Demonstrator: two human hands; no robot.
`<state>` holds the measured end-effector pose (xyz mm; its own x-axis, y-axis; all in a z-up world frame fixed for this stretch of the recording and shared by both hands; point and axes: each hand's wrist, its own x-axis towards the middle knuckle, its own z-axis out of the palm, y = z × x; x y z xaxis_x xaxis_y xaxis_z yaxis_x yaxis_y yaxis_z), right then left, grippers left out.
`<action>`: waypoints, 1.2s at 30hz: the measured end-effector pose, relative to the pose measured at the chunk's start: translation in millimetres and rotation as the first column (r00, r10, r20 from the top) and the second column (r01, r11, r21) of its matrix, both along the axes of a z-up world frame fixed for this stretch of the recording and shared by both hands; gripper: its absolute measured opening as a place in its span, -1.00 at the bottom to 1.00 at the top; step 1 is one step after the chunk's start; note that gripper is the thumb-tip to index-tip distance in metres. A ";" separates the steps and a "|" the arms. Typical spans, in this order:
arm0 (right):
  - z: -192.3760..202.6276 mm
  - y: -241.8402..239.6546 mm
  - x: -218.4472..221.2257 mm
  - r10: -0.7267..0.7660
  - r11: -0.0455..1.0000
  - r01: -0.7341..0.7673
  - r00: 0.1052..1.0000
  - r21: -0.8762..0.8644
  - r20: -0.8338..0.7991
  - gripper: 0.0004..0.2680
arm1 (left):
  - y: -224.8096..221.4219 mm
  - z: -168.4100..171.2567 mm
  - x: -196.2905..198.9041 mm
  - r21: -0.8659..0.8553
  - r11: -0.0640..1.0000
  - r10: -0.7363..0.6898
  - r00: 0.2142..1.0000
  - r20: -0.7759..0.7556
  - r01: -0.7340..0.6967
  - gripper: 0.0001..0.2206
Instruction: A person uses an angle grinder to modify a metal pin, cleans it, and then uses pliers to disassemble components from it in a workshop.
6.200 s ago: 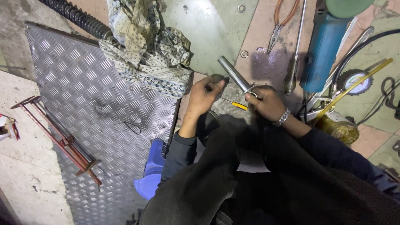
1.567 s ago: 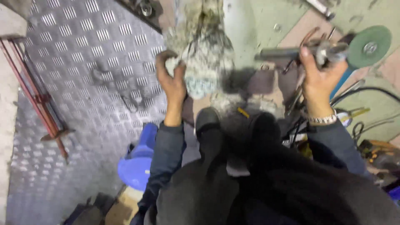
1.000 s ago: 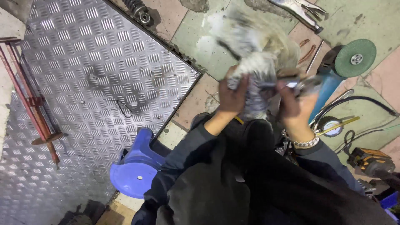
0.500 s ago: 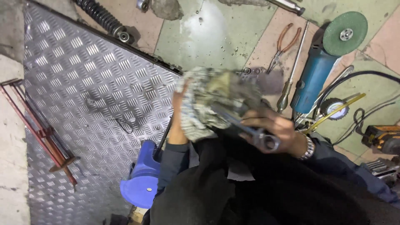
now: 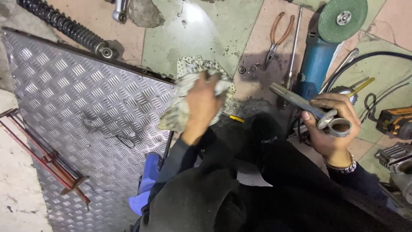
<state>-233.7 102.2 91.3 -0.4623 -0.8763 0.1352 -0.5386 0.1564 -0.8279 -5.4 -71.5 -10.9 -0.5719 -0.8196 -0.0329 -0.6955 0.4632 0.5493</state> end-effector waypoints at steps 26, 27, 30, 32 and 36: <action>-6.9 4.8 0.0 -0.021 0.998 0.020 1.000 0.054 0.015 -0.81 | 35.4 -87.7 -83.3 -0.148 0.973 -0.192 0.977 -0.094 0.177 -0.82; -7.3 5.5 0.2 -0.015 0.998 0.014 1.000 0.053 0.015 -0.82 | 40.2 -109.6 -88.4 -0.247 0.945 -0.220 0.976 0.005 0.214 -0.71; -7.6 4.8 -0.2 -0.039 0.998 0.037 0.999 0.056 0.029 -0.82 | 24.9 -95.8 -68.6 -0.022 0.989 -0.145 0.989 -0.033 0.145 -0.83; -4.9 2.8 -0.9 -0.039 0.998 0.036 0.998 0.055 0.040 -0.82 | 6.8 -76.7 -33.8 0.070 0.997 -0.042 0.999 -0.020 0.043 -0.69; -4.4 -2.9 -2.8 -0.015 1.000 0.014 0.999 0.023 0.038 -0.83 | -34.1 16.4 10.7 0.342 0.901 0.341 0.924 -0.173 -0.268 -0.66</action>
